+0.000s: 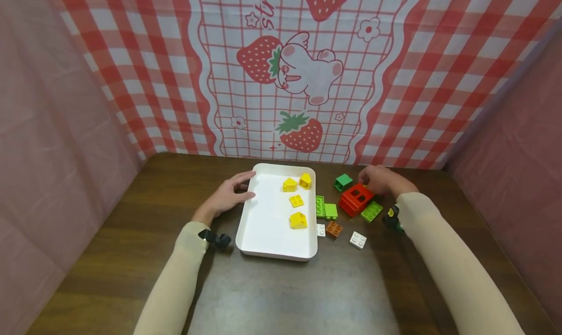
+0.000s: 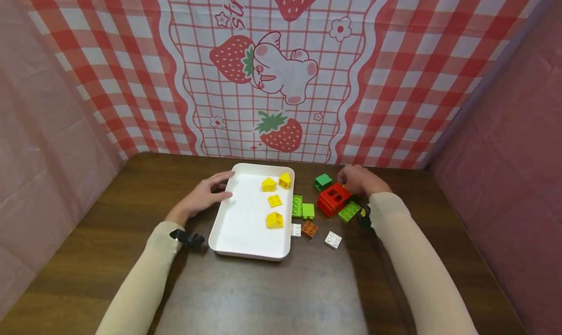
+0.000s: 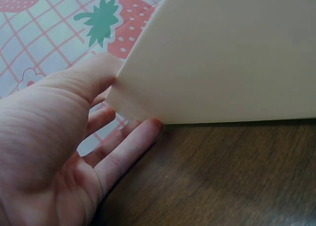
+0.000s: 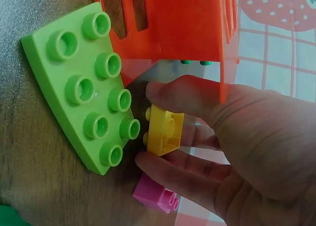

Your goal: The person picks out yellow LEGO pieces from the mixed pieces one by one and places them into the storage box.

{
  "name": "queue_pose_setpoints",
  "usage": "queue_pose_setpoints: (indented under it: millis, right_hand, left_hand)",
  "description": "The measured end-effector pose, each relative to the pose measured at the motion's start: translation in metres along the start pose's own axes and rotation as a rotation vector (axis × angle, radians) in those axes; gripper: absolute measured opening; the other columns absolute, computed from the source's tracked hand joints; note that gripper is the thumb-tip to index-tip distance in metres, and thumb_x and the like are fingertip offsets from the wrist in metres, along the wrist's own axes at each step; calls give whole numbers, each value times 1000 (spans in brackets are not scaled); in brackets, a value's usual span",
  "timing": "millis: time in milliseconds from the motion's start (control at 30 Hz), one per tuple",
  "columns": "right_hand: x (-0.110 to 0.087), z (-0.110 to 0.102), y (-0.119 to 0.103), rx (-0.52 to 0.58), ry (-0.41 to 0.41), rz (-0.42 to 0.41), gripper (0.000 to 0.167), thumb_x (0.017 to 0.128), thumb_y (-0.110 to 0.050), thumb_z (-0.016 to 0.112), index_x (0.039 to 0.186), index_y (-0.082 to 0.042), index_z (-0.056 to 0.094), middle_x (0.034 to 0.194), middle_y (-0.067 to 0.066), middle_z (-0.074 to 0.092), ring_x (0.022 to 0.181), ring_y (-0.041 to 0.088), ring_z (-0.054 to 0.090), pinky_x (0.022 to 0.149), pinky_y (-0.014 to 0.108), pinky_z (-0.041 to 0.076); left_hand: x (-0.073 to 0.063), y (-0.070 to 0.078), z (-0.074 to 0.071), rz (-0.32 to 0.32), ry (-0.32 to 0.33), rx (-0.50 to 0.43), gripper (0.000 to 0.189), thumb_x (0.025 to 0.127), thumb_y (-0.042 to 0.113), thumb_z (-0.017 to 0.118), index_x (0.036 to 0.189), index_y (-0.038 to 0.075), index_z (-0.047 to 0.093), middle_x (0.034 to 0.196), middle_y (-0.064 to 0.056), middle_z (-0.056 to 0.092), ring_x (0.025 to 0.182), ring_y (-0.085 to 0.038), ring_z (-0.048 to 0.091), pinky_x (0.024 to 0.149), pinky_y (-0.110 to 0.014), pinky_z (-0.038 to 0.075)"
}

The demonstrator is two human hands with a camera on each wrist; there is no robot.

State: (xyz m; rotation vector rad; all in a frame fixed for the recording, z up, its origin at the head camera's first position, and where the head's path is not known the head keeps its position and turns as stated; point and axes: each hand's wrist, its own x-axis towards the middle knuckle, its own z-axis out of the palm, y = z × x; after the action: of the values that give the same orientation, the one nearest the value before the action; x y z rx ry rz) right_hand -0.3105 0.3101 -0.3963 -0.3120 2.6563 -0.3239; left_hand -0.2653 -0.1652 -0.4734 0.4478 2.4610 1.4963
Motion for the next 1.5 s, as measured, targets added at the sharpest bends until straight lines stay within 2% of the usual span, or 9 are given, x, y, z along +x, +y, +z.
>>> queue_pose_setpoints:
  millis: [200,333,367,467,600,733,1033,1167,1500]
  right_hand:
    - [0,0,-2,-12,-3,-1,26,97,2,72,122,-3,77,114,18,73,105,35,64,98,51,64]
    - [6,-1,3,13,-31,-11,19,96,2,73,112,-8,78,106,15,72,101,33,64,91,42,62]
    - [17,2,18,32,-39,-49,17,97,-1,75,111,-10,78,105,12,71,101,30,64,90,39,61]
    - [18,1,21,25,-52,-65,14,98,-3,77,109,-12,78,105,12,71,100,31,64,88,39,62]
    - [3,-4,2,-15,-38,-25,18,96,1,75,111,-9,78,107,15,72,101,34,65,90,43,63]
    - [-3,-5,-3,-48,-25,-20,18,96,2,74,111,-7,77,106,14,71,99,31,64,88,41,62]
    - [1,-7,-1,-78,-22,-46,12,97,0,73,106,-7,76,104,13,71,94,28,64,81,35,61]
    - [-2,-12,-5,-104,-10,-79,10,97,-1,76,105,-7,77,105,14,73,93,28,64,84,38,63]
    - [-8,-20,-14,-143,30,-66,10,96,-3,81,104,-7,78,115,19,76,97,32,67,93,48,66]
  left_hand:
    - [0,-1,1,-4,-3,-3,75,109,22,75,176,15,41,186,-13,34,156,-49,52,125,-64,52]
    - [0,-2,1,-4,-2,-8,75,109,22,75,176,15,41,186,-13,34,155,-49,53,125,-65,52]
    - [0,-2,1,-2,-2,-8,75,109,22,75,176,15,41,186,-14,34,155,-49,53,125,-65,52]
    - [0,-2,1,1,-4,-9,75,109,22,75,176,15,41,186,-14,34,155,-49,53,125,-65,52]
    - [0,-1,1,-4,-4,-7,75,109,22,75,176,15,41,186,-14,35,155,-49,53,125,-64,52]
    - [0,-1,1,-7,-2,-3,75,109,22,75,176,16,41,186,-14,35,155,-48,53,125,-64,52]
    - [-1,1,1,1,-6,-6,75,109,21,75,176,14,41,186,-14,34,154,-48,53,124,-64,53]
    - [-1,1,1,7,-7,-8,74,110,20,74,176,13,41,186,-15,34,154,-49,53,123,-64,54]
    - [0,1,0,10,-3,-15,74,109,18,75,175,11,42,186,-16,35,153,-49,54,122,-64,54]
